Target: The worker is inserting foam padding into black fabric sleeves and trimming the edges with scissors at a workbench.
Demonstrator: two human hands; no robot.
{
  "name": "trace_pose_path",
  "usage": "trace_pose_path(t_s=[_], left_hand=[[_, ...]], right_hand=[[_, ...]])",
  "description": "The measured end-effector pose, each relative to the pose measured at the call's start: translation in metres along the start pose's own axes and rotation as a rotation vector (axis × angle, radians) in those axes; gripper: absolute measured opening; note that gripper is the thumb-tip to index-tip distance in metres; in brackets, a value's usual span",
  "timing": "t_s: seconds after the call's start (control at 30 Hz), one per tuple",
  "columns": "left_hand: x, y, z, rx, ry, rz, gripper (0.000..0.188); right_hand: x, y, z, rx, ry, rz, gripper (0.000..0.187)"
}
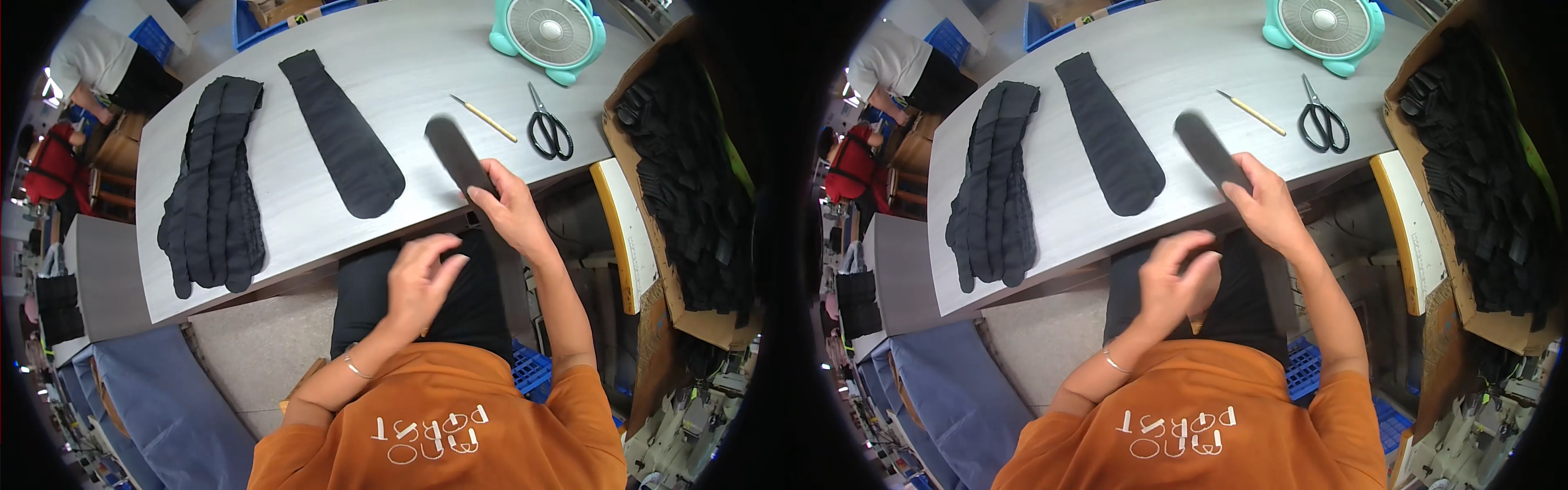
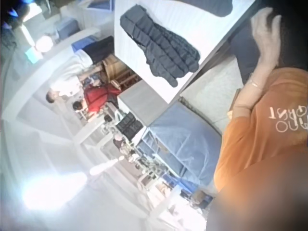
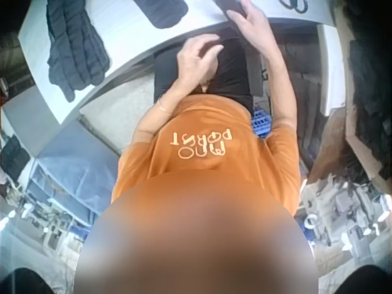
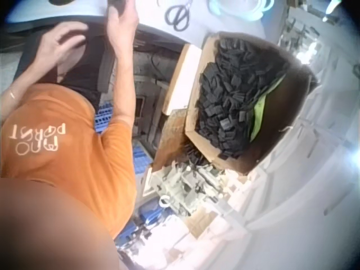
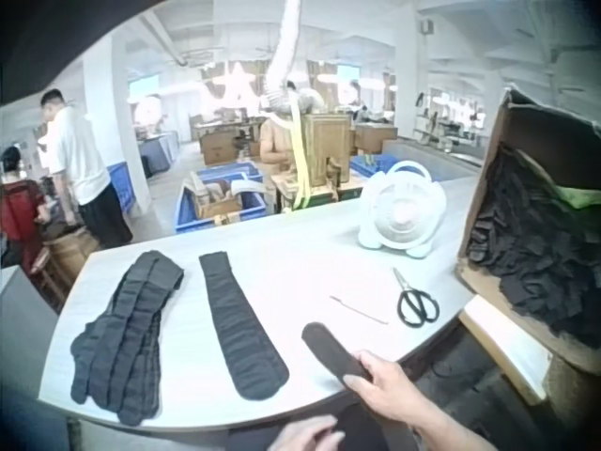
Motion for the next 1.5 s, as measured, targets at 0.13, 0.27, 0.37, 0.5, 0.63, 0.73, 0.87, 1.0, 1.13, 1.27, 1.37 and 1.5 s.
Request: trace_pose_path(t_s=[0.13, 0.27, 0.37, 0.5, 0.63, 0.73, 0.87, 1.0, 1.13, 1.27, 1.37, 1.5], left_hand=[[0.031, -0.066, 0.018, 0.419, 0.171, -0.255, 0.027], [0.05, -0.093, 0.045, 0.473, 0.085, -0.217, 0.027], [0.06, -0.099, 0.057, 0.427, 0.077, -0.142, 0.022], [0.065, -0.103, 0.045, 0.411, 0.119, -0.135, 0.014], [0.064, -0.103, 0.048, 0.419, 0.175, -0.131, 0.012], [0.067, -0.104, 0.055, 0.447, 0.186, -0.127, 0.013], [0.069, -0.102, 0.056, 0.48, 0.187, -0.145, 0.013], [0.067, -0.105, 0.048, 0.428, 0.213, -0.134, 0.009], [0.066, -0.104, 0.053, 0.41, 0.205, -0.129, 0.009], [0.067, -0.103, 0.054, 0.439, 0.199, -0.139, 0.011], [0.07, -0.103, 0.053, 0.427, 0.18, -0.157, 0.008], [0.079, -0.119, 0.056, 0.065, 0.034, -0.303, 0.006]], right_hand=[[0.002, 0.024, 0.011, -0.246, -0.112, 0.243, 0.026], [0.0, 0.06, 0.027, -0.478, -0.472, 0.253, 0.021], [0.0, 0.076, 0.018, -0.581, -0.539, 0.266, 0.019], [-0.005, 0.086, 0.018, -0.726, -0.625, 0.36, 0.014], [-0.004, 0.086, 0.034, -0.761, -0.648, 0.373, 0.02], [-0.003, 0.091, 0.029, -0.772, -0.689, 0.426, 0.021], [-0.003, 0.098, 0.016, -0.764, -0.664, 0.473, 0.022], [-0.003, 0.099, 0.011, -0.78, -0.662, 0.481, 0.023], [-0.003, 0.1, 0.012, -0.798, -0.666, 0.492, 0.023], [-0.003, 0.103, 0.014, -0.812, -0.682, 0.48, 0.024], [0.0, 0.106, 0.014, -0.801, -0.701, 0.447, 0.027], [0.002, 0.12, 0.025, -0.774, -0.728, 0.424, 0.032]])
Point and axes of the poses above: each hand's wrist, its own x-axis towards the middle knuckle, its own y-axis out of the palm, z = x × y, the point moved 5 cm from there along x, towards the middle knuckle, and after that the axes turned 9 degrees about -y, right-handed, at the moved point
